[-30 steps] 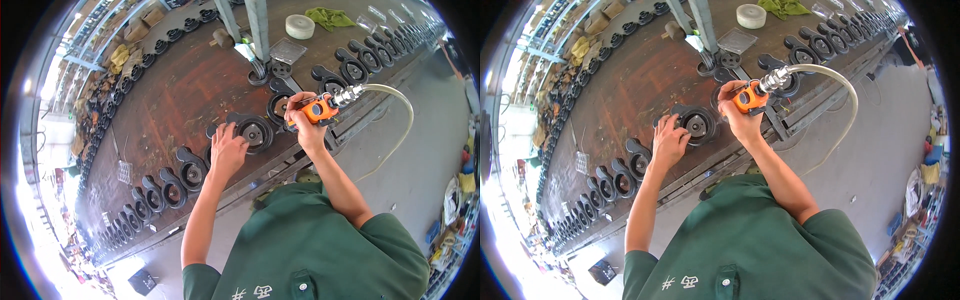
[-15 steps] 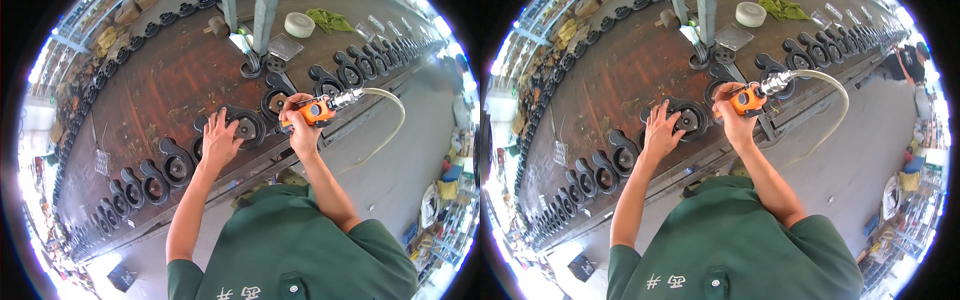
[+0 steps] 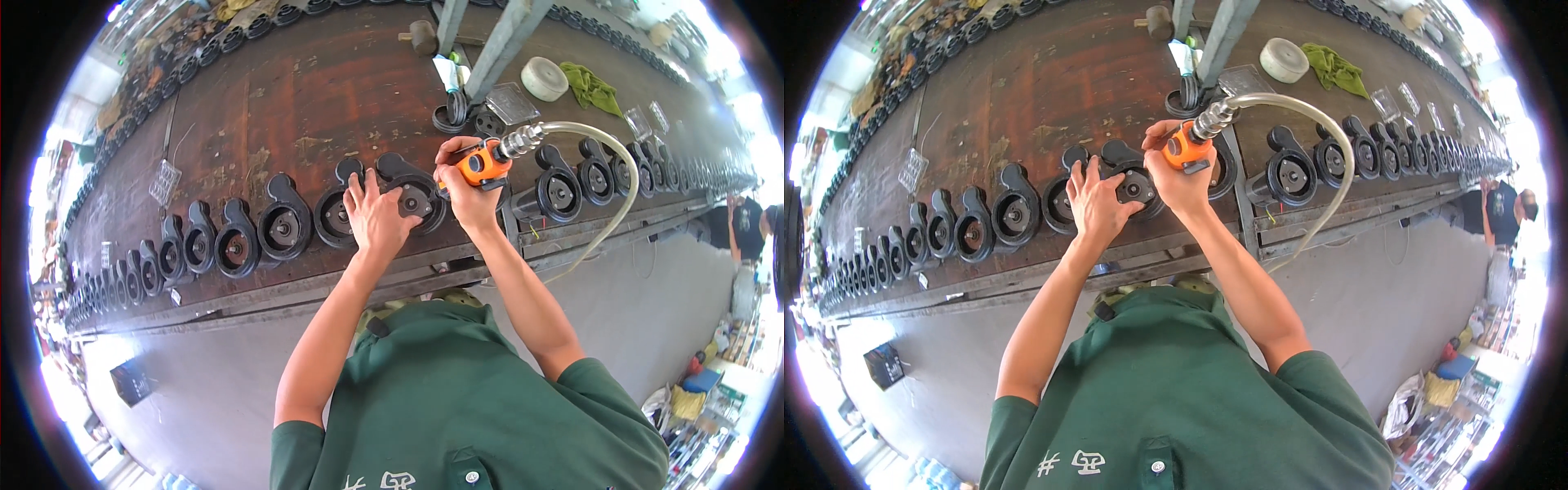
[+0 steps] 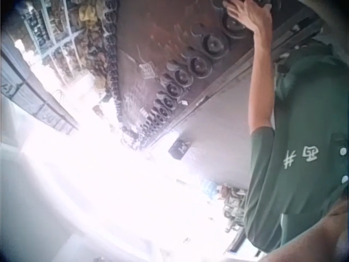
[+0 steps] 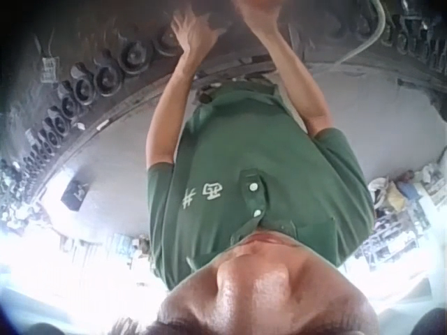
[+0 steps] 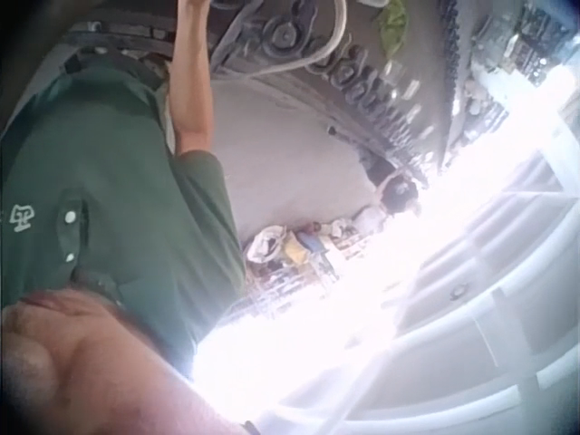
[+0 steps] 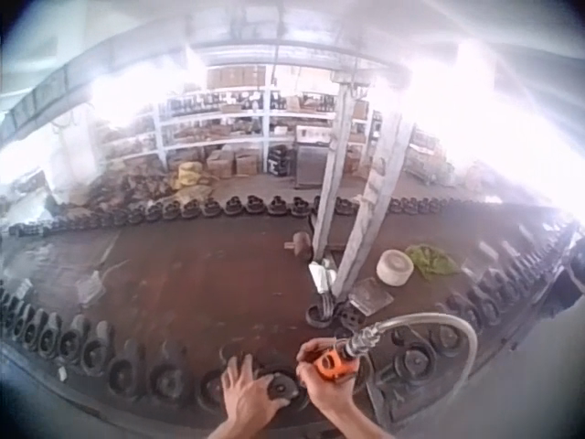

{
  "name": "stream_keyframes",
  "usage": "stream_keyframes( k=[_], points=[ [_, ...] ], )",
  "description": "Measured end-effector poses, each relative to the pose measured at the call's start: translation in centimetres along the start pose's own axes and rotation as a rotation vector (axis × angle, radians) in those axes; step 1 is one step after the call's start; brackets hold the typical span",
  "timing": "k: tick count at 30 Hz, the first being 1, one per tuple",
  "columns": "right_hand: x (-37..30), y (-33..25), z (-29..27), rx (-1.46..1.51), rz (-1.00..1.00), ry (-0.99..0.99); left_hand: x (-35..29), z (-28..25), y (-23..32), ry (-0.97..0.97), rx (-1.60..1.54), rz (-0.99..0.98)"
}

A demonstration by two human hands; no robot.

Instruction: The person assembles metal housing components by placing a circular metal piece into each housing on a conveyor line and securing them using a pneumatic screwdriver.

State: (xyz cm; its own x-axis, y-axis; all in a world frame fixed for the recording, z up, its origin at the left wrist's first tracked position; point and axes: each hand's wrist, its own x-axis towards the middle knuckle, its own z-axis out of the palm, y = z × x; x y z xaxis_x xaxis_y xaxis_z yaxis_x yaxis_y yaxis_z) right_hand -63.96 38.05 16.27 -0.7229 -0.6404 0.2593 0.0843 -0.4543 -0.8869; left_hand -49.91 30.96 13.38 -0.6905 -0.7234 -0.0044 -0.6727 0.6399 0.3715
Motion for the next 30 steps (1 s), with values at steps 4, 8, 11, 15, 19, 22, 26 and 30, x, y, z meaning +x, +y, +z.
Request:
stream_keyframes(
  k=[4,8,11,15,19,22,26,30],
  points=[
    [0.2,1.3,0.0,-0.056,0.039,-0.111,-0.2,-0.3,0.5,0.0,0.045,-0.066],
    [0.5,1.7,0.0,-0.053,0.055,-0.153,0.6,-0.8,0.6,-0.141,0.023,-0.129],
    [0.5,2.3,-0.2,-0.063,0.069,-0.172,0.7,-0.2,0.8,-0.153,0.077,-0.118],
    [0.7,2.8,-0.6,-0.081,0.071,-0.175,0.8,0.0,1.3,-0.16,0.127,-0.095],
    [1.7,2.8,0.1,-0.023,0.031,-0.145,0.9,0.2,1.0,-0.17,0.178,-0.081],
    [2.7,3.1,0.6,0.029,0.032,-0.156,1.0,0.2,0.9,-0.173,0.199,-0.069],
    [3.1,4.1,1.1,0.019,0.02,-0.188,0.9,0.1,0.5,-0.135,0.154,-0.05],
    [3.1,4.3,1.4,-0.004,0.036,-0.216,0.9,0.1,0.4,-0.132,0.136,-0.056]
  ],
)
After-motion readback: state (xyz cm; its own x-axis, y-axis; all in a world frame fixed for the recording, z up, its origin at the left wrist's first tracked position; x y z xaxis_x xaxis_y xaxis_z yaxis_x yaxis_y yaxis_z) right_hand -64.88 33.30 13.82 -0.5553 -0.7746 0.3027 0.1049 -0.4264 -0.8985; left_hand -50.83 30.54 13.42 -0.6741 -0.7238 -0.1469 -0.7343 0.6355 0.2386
